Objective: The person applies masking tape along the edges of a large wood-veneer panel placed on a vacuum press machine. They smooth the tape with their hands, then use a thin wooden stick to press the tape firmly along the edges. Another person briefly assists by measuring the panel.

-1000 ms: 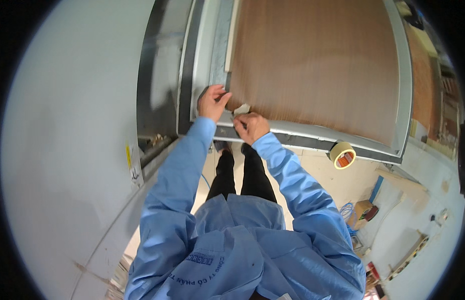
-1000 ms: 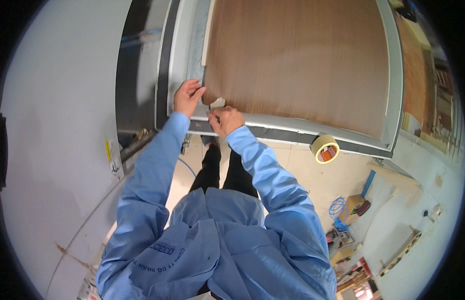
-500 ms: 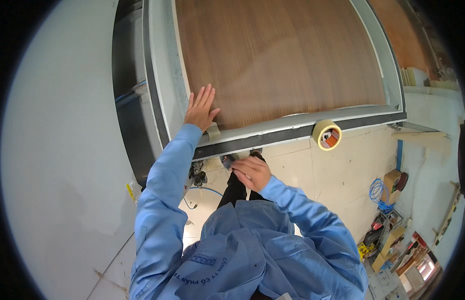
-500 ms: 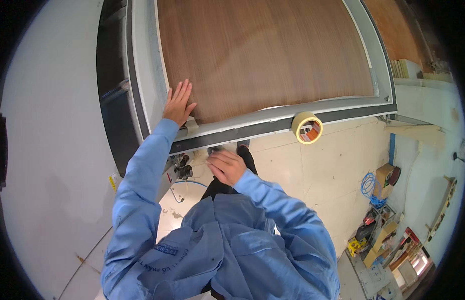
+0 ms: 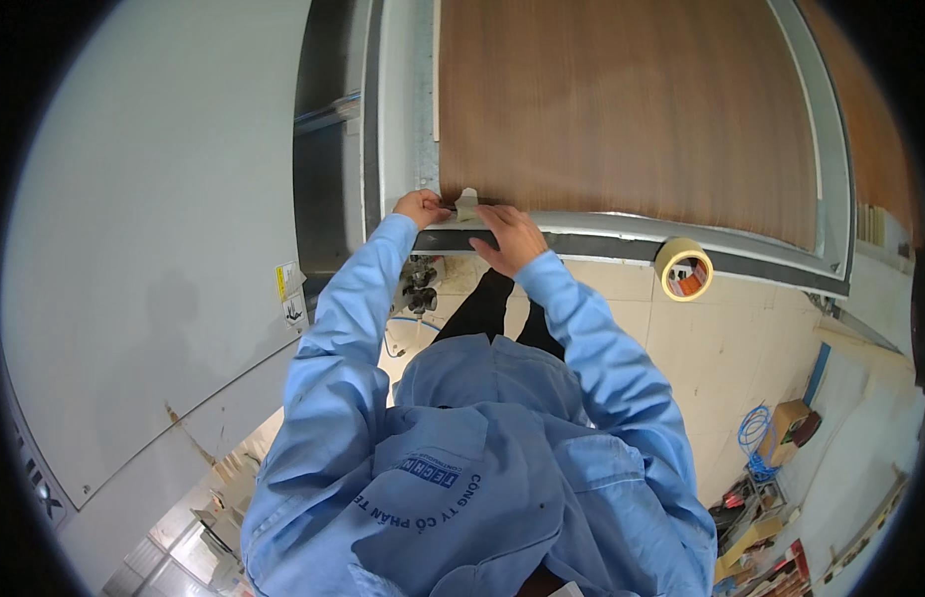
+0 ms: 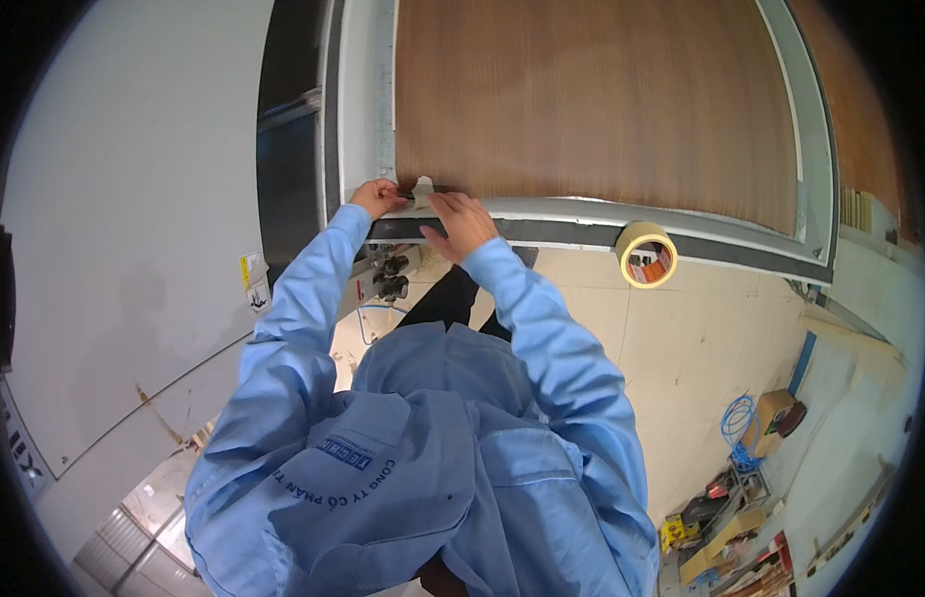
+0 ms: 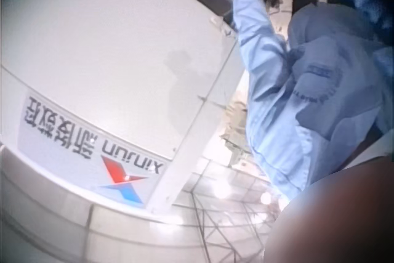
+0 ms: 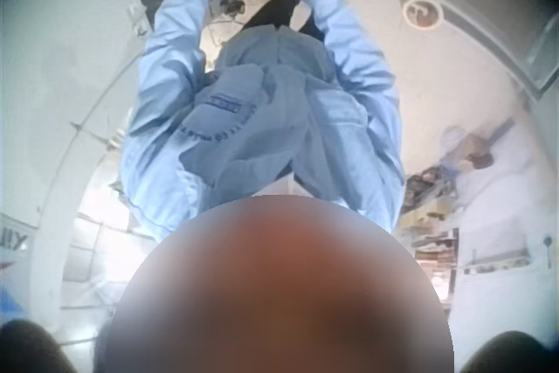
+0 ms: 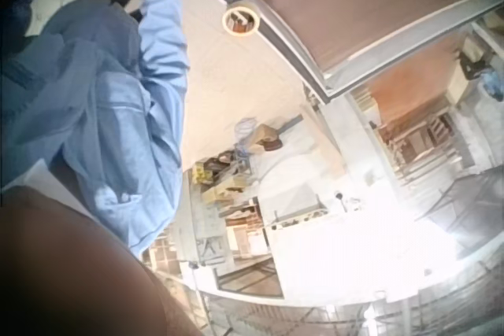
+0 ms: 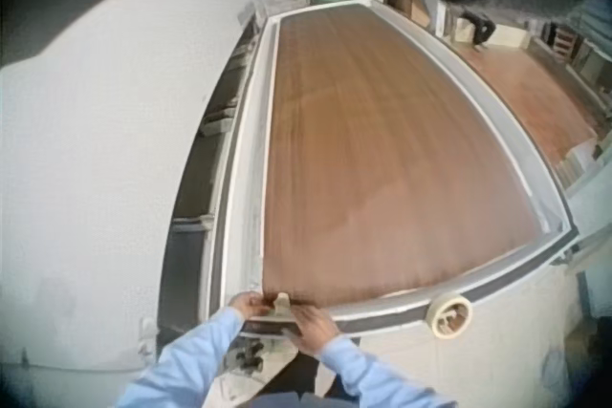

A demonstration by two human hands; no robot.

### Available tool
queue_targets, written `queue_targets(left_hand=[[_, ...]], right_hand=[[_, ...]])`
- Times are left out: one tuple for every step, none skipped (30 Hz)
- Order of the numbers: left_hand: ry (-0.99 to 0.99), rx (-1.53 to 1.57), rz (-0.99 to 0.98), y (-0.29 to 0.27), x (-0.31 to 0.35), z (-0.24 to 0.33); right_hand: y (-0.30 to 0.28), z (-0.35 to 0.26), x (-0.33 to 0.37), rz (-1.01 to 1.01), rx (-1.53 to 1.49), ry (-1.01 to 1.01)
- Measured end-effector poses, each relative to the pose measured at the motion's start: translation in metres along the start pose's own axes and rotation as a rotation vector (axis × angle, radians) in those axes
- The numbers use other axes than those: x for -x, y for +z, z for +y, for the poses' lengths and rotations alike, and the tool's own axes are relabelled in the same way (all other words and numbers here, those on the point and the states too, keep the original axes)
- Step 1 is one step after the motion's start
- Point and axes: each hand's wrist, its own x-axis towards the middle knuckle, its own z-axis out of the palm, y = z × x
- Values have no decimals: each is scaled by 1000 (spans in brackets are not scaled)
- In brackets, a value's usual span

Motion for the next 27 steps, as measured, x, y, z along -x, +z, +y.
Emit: queue_targets(left_hand=[[10, -119, 69, 2, 8, 4], [7, -241, 146, 5, 17, 9], [140, -259, 254, 10, 29, 13], [267, -276, 268, 12, 38, 18], [362, -288, 256, 16, 48, 21], [443, -299, 231, 19, 57, 24], [457, -358, 196, 21, 63, 26], [471, -424, 225, 24, 68, 28], [467, -497, 246, 26, 71, 30], [492, -569, 270, 27, 74, 31], [442, -576, 231, 28, 73, 32], [432, -580, 234, 28, 74, 32], [439, -583, 241, 28, 73, 33], [441, -587, 241, 28, 72, 33], [441, -573, 244, 28, 72, 34], [437, -563, 241, 28, 71, 35], [422, -553, 233, 28, 71, 35], [423, -553, 238, 28, 71, 36], [416, -553, 237, 28, 71, 37], [408, -555, 229, 28, 71, 38], [402, -540, 229, 28, 71, 39], [395, -526, 221, 28, 71, 39], [378, -511, 207, 28, 70, 38], [389, -514, 218, 28, 69, 37], [391, -516, 222, 29, 69, 35], [410, -504, 230, 30, 67, 33], [391, -517, 229, 30, 66, 30]], right_hand=[[11, 2, -9, -136, 31, 49], [19, 4, -13, -197, 59, 44], [26, 6, -17, -308, 105, 85], [32, 7, -20, -432, 163, 143], [36, 8, -20, -409, 190, 96], [39, 8, -18, -398, 224, 67], [40, 7, -17, -421, 264, 52], [41, 7, -17, -404, 269, 39], [41, 7, -17, -423, 276, 51], [42, 6, -17, -425, 287, 59], [42, 5, -18, -427, 275, 73], [42, 4, -18, -437, 271, 86], [42, 3, -19, -427, 271, 86], [42, 2, -19, -430, 279, 93], [41, 1, -20, -429, 270, 93], [41, 0, -20, -439, 269, 100], [40, -1, -20, -450, 275, 110], [40, -2, -21, -450, 268, 111], [39, -2, -21, -450, 269, 117], [39, -3, -22, -457, 277, 130], [39, -3, -22, -443, 263, 124], [39, -4, -22, -436, 256, 126], [40, -4, -22, -445, 262, 143], [40, -3, -21, -437, 258, 138], [41, -3, -20, -446, 267, 148], [42, -2, -19, -443, 283, 152], [42, -2, -18, -456, 286, 148]])
